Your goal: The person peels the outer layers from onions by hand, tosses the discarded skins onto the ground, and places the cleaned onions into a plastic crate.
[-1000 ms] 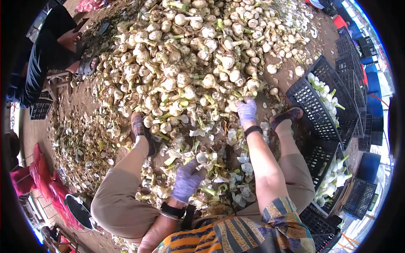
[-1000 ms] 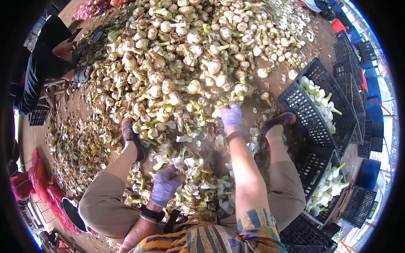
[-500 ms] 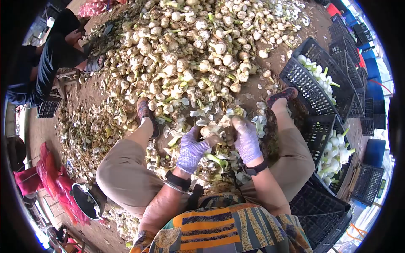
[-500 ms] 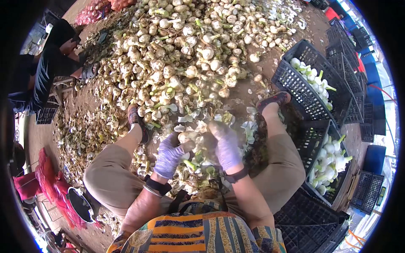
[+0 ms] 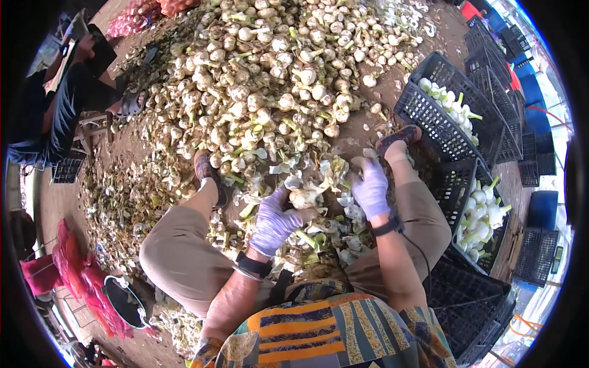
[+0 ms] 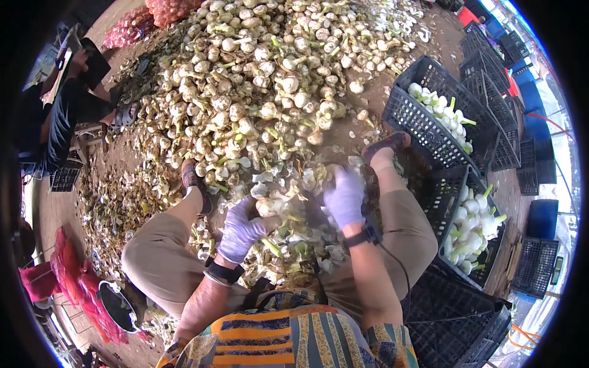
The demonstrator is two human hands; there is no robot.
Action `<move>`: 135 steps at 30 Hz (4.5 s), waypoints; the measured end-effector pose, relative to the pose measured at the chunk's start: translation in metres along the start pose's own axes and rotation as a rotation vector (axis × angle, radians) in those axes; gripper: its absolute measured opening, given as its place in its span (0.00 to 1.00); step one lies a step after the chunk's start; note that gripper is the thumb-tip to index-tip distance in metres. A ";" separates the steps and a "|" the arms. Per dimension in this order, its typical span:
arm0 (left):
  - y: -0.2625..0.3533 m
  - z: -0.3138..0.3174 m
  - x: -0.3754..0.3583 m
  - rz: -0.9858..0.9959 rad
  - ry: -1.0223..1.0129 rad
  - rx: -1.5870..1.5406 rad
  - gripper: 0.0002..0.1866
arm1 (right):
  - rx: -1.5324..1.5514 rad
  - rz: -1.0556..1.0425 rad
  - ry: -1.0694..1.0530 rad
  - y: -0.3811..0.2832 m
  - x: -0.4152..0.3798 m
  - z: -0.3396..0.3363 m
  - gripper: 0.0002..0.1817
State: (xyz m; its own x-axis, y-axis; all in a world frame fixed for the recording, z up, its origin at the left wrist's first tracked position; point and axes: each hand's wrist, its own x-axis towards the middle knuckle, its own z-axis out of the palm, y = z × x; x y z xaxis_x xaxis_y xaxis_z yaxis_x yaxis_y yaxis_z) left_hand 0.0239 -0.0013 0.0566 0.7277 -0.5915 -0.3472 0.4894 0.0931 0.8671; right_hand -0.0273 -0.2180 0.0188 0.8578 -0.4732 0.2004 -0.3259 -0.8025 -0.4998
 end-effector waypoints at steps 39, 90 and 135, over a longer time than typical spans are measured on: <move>0.008 0.003 -0.004 -0.047 -0.018 0.023 0.25 | 0.982 0.404 -0.441 -0.044 -0.039 -0.009 0.11; -0.011 0.008 0.014 -0.109 -0.073 -0.007 0.15 | 2.115 0.779 -0.488 -0.020 -0.030 -0.016 0.15; -0.047 -0.035 0.004 0.014 0.019 1.355 0.13 | -0.104 0.162 -0.120 0.032 0.074 0.189 0.15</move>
State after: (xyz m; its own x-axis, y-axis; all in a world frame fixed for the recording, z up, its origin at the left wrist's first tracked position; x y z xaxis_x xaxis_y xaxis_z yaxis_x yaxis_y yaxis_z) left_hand 0.0205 0.0197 0.0020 0.7406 -0.5849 -0.3308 -0.3641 -0.7631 0.5339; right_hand 0.1006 -0.2098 -0.1420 0.8302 -0.5571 0.0201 -0.4969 -0.7559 -0.4263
